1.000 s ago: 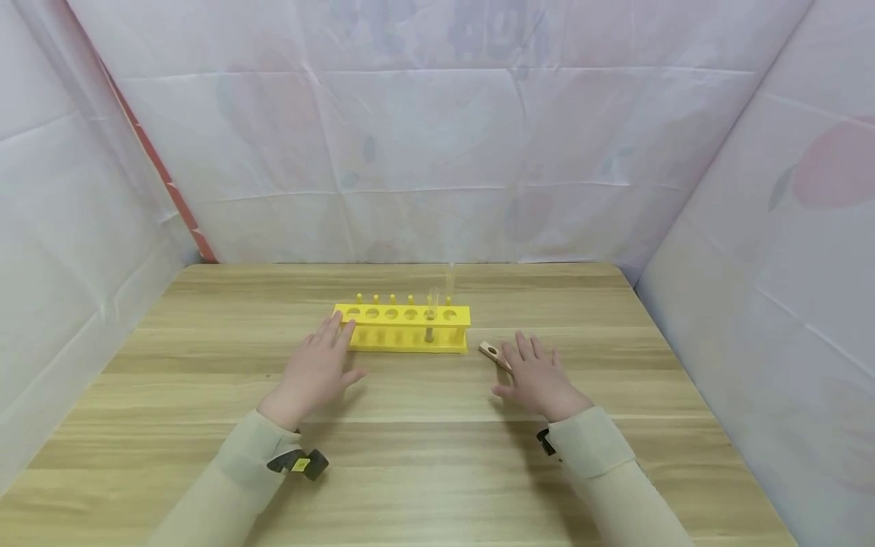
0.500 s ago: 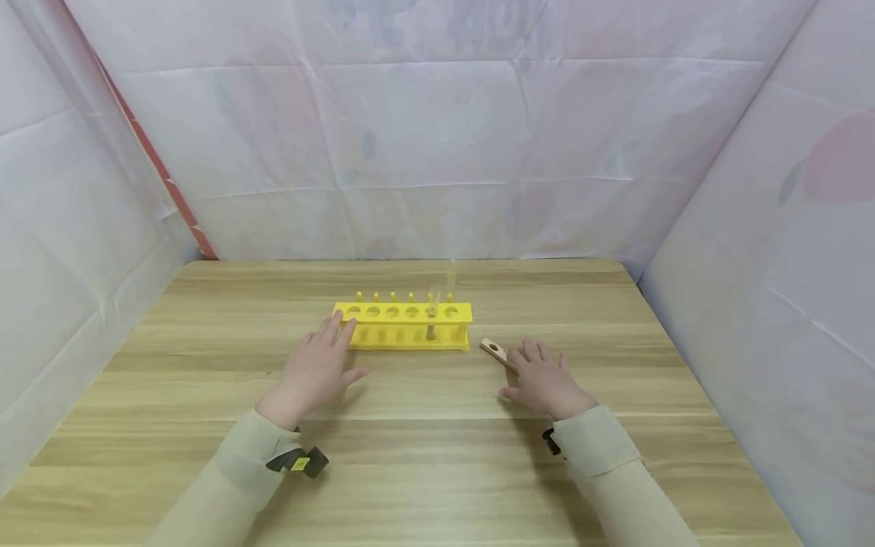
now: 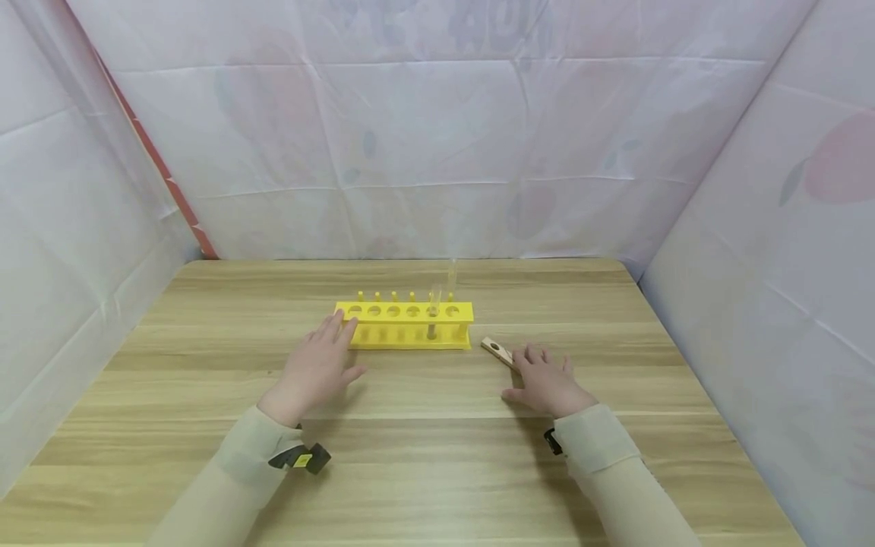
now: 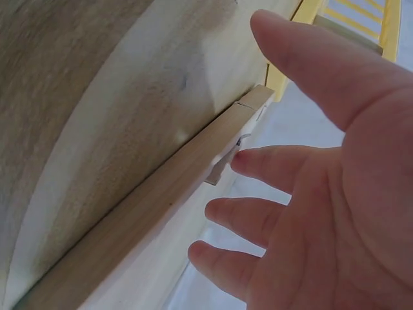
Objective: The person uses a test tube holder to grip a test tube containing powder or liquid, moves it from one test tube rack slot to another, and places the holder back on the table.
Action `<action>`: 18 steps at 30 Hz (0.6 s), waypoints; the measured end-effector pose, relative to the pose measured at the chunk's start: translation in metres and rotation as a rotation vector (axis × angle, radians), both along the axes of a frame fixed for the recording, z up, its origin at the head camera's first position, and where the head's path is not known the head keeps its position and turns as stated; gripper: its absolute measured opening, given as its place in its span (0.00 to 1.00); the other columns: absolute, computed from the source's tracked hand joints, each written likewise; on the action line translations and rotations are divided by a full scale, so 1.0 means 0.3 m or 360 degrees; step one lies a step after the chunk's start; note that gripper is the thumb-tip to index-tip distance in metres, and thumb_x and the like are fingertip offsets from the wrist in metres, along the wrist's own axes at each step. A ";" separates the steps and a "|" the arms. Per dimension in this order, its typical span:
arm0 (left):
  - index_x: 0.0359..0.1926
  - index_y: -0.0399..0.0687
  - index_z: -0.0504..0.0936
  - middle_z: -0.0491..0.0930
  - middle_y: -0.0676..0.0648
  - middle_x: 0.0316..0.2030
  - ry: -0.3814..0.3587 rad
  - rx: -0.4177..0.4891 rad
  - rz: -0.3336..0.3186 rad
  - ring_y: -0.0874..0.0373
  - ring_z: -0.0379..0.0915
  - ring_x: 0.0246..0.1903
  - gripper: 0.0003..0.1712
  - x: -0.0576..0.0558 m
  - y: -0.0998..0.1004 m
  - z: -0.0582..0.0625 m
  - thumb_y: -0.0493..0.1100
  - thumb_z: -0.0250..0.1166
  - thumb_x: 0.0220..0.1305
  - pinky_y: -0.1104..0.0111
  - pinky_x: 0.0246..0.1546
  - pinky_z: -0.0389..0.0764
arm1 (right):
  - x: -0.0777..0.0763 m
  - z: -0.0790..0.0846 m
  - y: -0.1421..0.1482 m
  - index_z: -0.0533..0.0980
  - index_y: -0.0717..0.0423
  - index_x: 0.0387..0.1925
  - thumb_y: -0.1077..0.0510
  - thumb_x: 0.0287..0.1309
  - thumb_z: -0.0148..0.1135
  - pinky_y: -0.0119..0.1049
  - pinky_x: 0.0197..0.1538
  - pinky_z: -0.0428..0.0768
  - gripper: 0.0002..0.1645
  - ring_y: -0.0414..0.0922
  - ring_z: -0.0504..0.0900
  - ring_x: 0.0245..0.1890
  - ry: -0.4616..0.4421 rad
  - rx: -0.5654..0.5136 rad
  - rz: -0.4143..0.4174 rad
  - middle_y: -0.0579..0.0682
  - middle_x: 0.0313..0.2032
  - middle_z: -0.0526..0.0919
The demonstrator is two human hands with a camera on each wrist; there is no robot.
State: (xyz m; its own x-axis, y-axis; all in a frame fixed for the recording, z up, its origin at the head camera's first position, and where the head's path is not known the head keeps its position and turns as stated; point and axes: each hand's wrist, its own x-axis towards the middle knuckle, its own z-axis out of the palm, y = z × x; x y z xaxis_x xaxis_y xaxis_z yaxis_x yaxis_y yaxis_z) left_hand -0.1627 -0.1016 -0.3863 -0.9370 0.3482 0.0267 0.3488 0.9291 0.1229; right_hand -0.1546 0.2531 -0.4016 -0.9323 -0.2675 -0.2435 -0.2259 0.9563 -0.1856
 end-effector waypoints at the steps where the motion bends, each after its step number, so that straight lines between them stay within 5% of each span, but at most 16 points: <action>1: 0.70 0.39 0.54 0.49 0.33 0.69 0.0003 0.0004 -0.0001 0.40 0.48 0.67 0.46 -0.001 0.001 0.001 0.59 0.60 0.61 0.50 0.63 0.58 | -0.001 0.000 0.002 0.60 0.67 0.65 0.38 0.53 0.62 0.77 0.53 0.46 0.49 0.73 0.50 0.62 -0.0011 -0.0005 -0.0007 0.73 0.64 0.55; 6: 0.70 0.38 0.54 0.49 0.33 0.69 -0.0010 0.0016 -0.0002 0.40 0.48 0.67 0.46 -0.002 0.006 0.003 0.58 0.61 0.60 0.50 0.62 0.59 | -0.006 -0.015 0.017 0.57 0.66 0.66 0.40 0.54 0.62 0.77 0.52 0.46 0.49 0.71 0.57 0.61 -0.0066 -0.0060 -0.0043 0.70 0.64 0.57; 10: 0.70 0.38 0.54 0.49 0.32 0.68 0.0000 -0.0010 -0.0007 0.39 0.49 0.66 0.47 -0.003 0.011 0.005 0.58 0.62 0.60 0.50 0.62 0.60 | -0.027 -0.019 0.039 0.62 0.66 0.59 0.45 0.55 0.63 0.69 0.48 0.66 0.40 0.66 0.73 0.49 -0.0041 -0.0176 -0.0045 0.68 0.53 0.73; 12: 0.69 0.37 0.54 0.49 0.31 0.68 0.0013 -0.0021 -0.0007 0.39 0.50 0.66 0.47 -0.004 0.012 0.007 0.58 0.62 0.59 0.50 0.61 0.61 | -0.046 -0.016 0.046 0.66 0.64 0.50 0.47 0.55 0.64 0.56 0.38 0.75 0.31 0.58 0.78 0.37 -0.0018 -0.0223 -0.0050 0.62 0.39 0.78; 15: 0.69 0.37 0.54 0.50 0.31 0.68 0.0015 -0.0040 0.0000 0.39 0.50 0.66 0.47 -0.004 0.013 0.011 0.58 0.62 0.59 0.51 0.61 0.62 | -0.076 -0.011 0.045 0.70 0.60 0.39 0.49 0.54 0.65 0.42 0.28 0.73 0.21 0.47 0.73 0.26 -0.0004 -0.0209 -0.0071 0.52 0.27 0.75; 18: 0.70 0.37 0.54 0.49 0.31 0.68 -0.0003 -0.0051 0.0006 0.39 0.49 0.66 0.47 -0.005 0.011 0.011 0.58 0.61 0.60 0.51 0.61 0.61 | -0.091 -0.008 0.034 0.72 0.57 0.31 0.47 0.53 0.65 0.38 0.26 0.70 0.17 0.44 0.69 0.23 -0.0028 -0.0134 -0.0102 0.47 0.23 0.73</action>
State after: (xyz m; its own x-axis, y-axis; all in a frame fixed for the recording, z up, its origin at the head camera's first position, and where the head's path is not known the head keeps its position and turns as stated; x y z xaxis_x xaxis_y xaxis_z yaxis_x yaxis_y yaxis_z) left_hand -0.1641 -0.0982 -0.3830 -0.9383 0.3456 0.0138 0.3453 0.9338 0.0935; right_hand -0.1821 0.2632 -0.4041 -0.9440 -0.2275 -0.2389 -0.1606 0.9495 -0.2695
